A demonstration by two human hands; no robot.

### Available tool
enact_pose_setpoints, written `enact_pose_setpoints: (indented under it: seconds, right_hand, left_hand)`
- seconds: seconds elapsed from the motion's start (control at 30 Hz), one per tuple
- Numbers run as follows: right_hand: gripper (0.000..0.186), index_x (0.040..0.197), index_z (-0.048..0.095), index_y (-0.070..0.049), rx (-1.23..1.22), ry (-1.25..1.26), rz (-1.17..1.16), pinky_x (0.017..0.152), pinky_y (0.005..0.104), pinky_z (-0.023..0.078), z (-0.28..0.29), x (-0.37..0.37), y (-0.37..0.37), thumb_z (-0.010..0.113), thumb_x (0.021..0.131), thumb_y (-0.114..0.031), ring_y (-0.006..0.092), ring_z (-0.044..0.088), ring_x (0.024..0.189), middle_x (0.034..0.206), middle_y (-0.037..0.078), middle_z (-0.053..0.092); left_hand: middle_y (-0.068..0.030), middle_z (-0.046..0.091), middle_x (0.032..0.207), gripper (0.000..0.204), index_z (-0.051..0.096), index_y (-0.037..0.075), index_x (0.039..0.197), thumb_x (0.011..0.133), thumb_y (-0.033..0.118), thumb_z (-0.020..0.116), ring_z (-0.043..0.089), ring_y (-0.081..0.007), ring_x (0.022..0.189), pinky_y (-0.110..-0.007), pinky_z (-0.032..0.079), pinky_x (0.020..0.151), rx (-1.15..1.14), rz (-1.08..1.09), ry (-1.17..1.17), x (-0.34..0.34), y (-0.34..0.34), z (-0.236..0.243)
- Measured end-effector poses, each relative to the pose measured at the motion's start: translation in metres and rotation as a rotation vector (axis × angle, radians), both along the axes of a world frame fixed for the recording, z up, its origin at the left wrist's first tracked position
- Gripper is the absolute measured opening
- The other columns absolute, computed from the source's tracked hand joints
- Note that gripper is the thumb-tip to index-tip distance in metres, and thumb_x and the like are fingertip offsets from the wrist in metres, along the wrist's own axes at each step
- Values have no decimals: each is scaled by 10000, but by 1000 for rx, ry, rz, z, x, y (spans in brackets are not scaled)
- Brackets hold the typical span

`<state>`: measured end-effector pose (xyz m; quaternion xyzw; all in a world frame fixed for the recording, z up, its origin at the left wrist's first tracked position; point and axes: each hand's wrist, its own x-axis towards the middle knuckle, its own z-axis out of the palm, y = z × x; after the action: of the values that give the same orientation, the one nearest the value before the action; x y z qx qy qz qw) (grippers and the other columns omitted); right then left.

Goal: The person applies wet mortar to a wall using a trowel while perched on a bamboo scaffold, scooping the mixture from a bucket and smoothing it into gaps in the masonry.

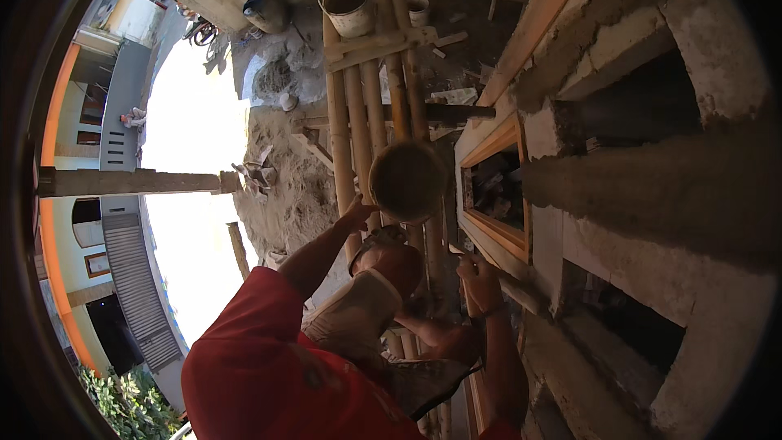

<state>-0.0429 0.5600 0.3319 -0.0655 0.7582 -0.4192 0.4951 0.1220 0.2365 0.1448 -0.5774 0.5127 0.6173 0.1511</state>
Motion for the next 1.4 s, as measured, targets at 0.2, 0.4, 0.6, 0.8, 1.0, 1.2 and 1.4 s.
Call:
enact_pose_setpoints:
  seconds: [0.2, 0.4, 0.6, 0.8, 1.0, 1.2, 1.4]
  right_hand:
    - [378, 1152, 595, 11, 94, 154, -118, 571, 305, 465, -54, -21, -34, 576, 899, -270, 131, 591, 634, 752, 79, 610]
    - [355, 1131, 613, -2, -11, 656, 113, 628, 321, 484, -132, -34, -12, 582, 898, -268, 150, 615, 710, 861, 144, 639]
    - [344, 1140, 606, -2, 67, 195, -71, 679, 300, 498, -112, -22, -34, 557, 934, -273, 145, 598, 755, 871, 86, 625]
    - [361, 1275, 499, -8, -114, 92, -48, 610, 298, 485, -86, -22, -69, 496, 959, -184, 142, 565, 696, 860, 58, 572]
    - [374, 1261, 469, -2, -477, -454, -5, 539, 290, 506, -116, -65, -174, 508, 953, -212, 162, 592, 645, 857, 113, 601]
    - [387, 1170, 450, 37, -513, -661, -86, 485, 315, 533, -153, -107, -314, 538, 964, -279, 198, 639, 658, 875, 167, 596]
    - [433, 1226, 468, 34, -502, -417, -465, 514, 385, 584, -203, -146, -356, 507, 971, -315, 311, 690, 713, 890, 237, 641]
  left_hand:
    - [-187, 604, 1196, 500, 403, 29, 1375, 904, 96, 556, 677, -342, 953, -497, 621, 752, 233, 190, 353, -16, -34, -117]
    - [-146, 645, 940, 303, 549, -10, 1142, 852, 68, 586, 684, -277, 774, -440, 605, 642, 216, 170, 537, -30, -38, -147]
    - [-78, 618, 773, 85, 639, 44, 896, 831, 83, 601, 638, -205, 673, -347, 520, 533, -86, -168, 499, -61, -85, -130]
    - [-82, 558, 721, 92, 578, 2, 870, 787, -25, 602, 567, -187, 563, -359, 475, 467, 133, 617, 675, -128, -141, -127]
    - [-79, 581, 791, 216, 584, -23, 999, 786, -4, 616, 611, -227, 703, -356, 520, 583, -61, 673, 881, -151, -241, -227]
    - [-67, 577, 791, 163, 589, 9, 941, 782, 11, 626, 610, -223, 707, -359, 526, 599, -324, 417, 836, -166, -283, -250]
    - [-129, 599, 972, 174, 544, -43, 983, 888, 80, 465, 614, -281, 904, -441, 545, 830, 356, 552, 843, -222, -203, -221]
